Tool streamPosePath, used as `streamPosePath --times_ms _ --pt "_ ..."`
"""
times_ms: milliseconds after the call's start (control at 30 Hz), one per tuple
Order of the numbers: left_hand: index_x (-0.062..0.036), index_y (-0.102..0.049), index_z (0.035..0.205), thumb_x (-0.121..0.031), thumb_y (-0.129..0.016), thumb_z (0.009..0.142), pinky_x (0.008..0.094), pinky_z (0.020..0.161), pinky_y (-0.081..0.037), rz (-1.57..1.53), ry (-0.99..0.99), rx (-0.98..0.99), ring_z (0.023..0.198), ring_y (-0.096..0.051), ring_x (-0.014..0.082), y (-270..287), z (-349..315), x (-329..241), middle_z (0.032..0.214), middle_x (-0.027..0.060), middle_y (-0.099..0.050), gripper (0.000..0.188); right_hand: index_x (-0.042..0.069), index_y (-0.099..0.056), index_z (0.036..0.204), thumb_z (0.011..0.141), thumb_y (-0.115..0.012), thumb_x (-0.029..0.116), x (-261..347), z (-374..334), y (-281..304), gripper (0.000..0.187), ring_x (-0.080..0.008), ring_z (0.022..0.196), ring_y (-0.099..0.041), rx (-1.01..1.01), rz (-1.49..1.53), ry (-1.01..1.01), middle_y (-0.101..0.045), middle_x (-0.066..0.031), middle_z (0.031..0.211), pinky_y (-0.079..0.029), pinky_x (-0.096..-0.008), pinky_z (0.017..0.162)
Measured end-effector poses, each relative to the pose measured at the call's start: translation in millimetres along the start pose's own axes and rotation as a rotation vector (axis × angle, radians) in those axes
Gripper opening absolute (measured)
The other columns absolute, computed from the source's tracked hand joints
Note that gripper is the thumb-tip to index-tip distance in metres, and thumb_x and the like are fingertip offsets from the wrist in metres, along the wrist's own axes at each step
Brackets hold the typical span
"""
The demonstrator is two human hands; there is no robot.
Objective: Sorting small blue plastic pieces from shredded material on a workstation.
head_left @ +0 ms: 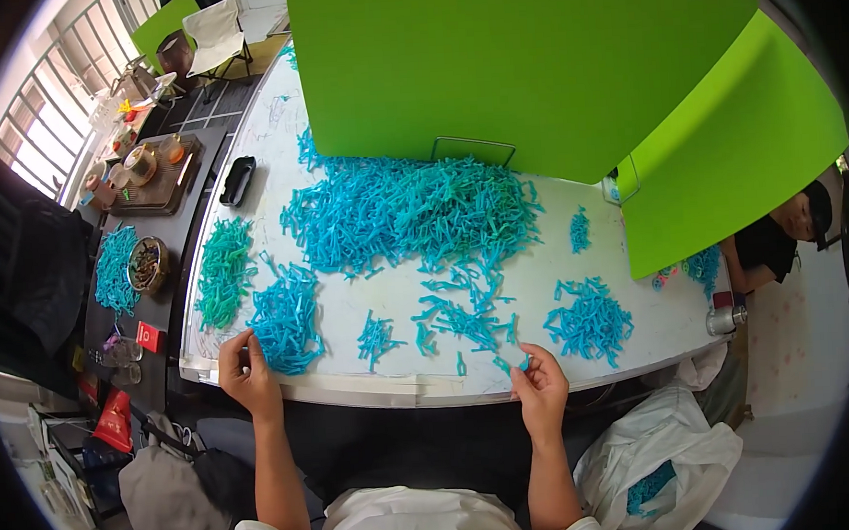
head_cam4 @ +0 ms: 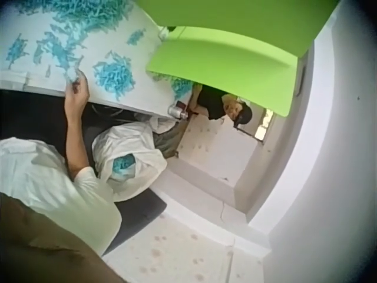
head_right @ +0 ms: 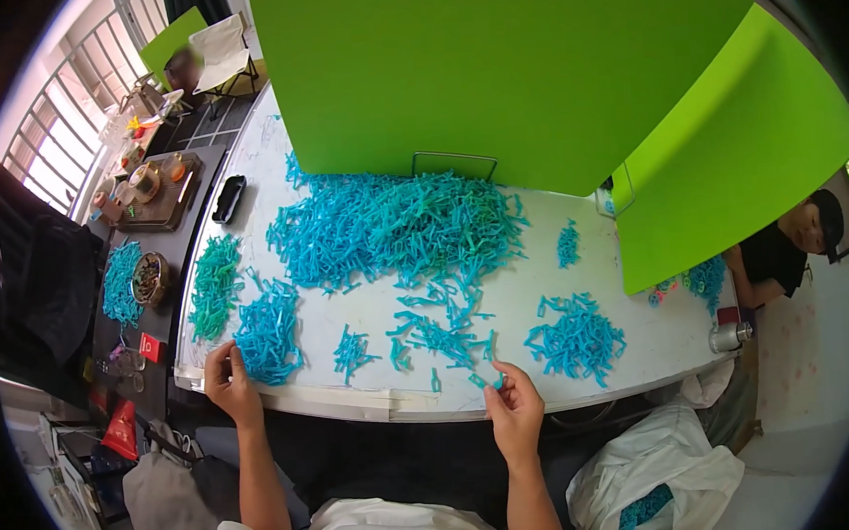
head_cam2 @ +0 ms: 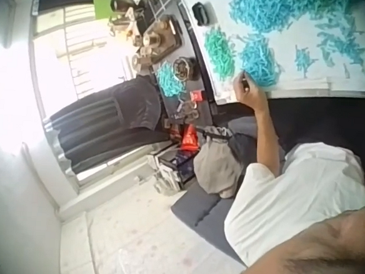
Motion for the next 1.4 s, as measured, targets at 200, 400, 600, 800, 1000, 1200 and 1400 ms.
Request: streamPosePath --times_ms 200,400,600,800,1000,1200,1400 --pt "-0.0006 -0.074 0.106 -0.001 -0.071 0.100 0.0218 0.061 -0.039 0.018 -0.056 -0.010 0.070 -0.049 0.0038 1 0 -5 0.092 -0.0017 -0.067 0.007 -0.002 -0.065 0.111 0.095 -0.075 -0.003 -17 -12 -2 0.019 -0.0095 0.073 -0.066 0.006 0.271 -0.204 -0.068 -0.0055 0.089 -0.055 -0.0232 0.062" --pt "-0.0010 -0.074 0.101 0.011 -0.071 0.089 0.0240 0.058 -0.041 0.070 -0.248 0.102 0.064 -0.054 0.0115 -10 -8 -53 0.089 0.0072 -0.069 0.017 -0.001 -0.066 0.099 0.089 -0.080 -0.008 -15 -23 -9 0.019 -0.0078 0.076 -0.066 0.036 -0.141 0.156 -0.070 -0.0061 0.090 -0.055 -0.0229 0.066" --pt "-0.0034 -0.075 0.102 0.009 -0.073 0.085 0.0265 0.058 -0.047 -0.172 -0.129 0.514 0.065 -0.060 0.0138 -36 -68 -110 0.086 0.0077 -0.070 0.021 0.000 -0.063 0.095 0.087 -0.083 -0.008 -15 -39 -35 0.023 -0.0108 0.074 -0.068 0.042 0.164 0.014 -0.071 -0.0081 0.091 -0.059 -0.0256 0.067" --pt "-0.0035 -0.076 0.108 -0.002 -0.082 0.086 0.0286 0.064 -0.053 -0.381 0.131 0.879 0.074 -0.068 0.0168 -59 -109 -153 0.093 0.0095 -0.073 0.022 0.000 -0.065 0.094 0.089 -0.083 -0.002 -4 -47 -56 0.019 -0.0114 0.079 -0.070 0.277 0.411 -0.222 -0.073 -0.0090 0.098 -0.058 -0.0255 0.071" --pt "-0.0035 -0.078 0.097 0.006 -0.079 0.085 0.0299 0.065 -0.055 -0.372 0.056 0.808 0.075 -0.071 0.0179 -74 -115 -143 0.087 0.0095 -0.074 0.015 0.002 -0.069 0.099 0.086 -0.086 0.001 7 -44 -53 0.021 -0.0106 0.080 -0.071 0.316 -0.026 0.049 -0.075 -0.0066 0.101 -0.058 -0.0265 0.075" --pt "-0.0048 -0.078 0.097 0.000 -0.081 0.088 0.0299 0.060 -0.054 -0.323 0.087 0.799 0.068 -0.070 0.0193 -79 -115 -153 0.084 0.0100 -0.073 0.011 0.005 -0.071 0.102 0.078 -0.084 0.000 40 -34 -48 0.027 -0.0280 0.083 -0.073 0.275 -0.514 0.675 -0.074 -0.0098 0.098 -0.060 -0.0365 0.074" --pt "-0.0045 -0.078 0.096 -0.005 -0.084 0.088 0.0290 0.060 -0.054 -0.300 0.114 0.798 0.066 -0.070 0.0181 -80 -121 -154 0.082 0.0096 -0.073 0.011 0.004 -0.070 0.102 0.078 -0.084 0.001 31 -41 -50 0.028 -0.0296 0.088 -0.073 0.280 -0.566 0.675 -0.074 -0.0094 0.100 -0.059 -0.0389 0.075"
Point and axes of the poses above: each hand's wrist, its own z-axis towards the middle knuckle, its own y-axis out of the back of the hand, x = y × z, the point moved 3 cm from there along z, towards the middle knuckle
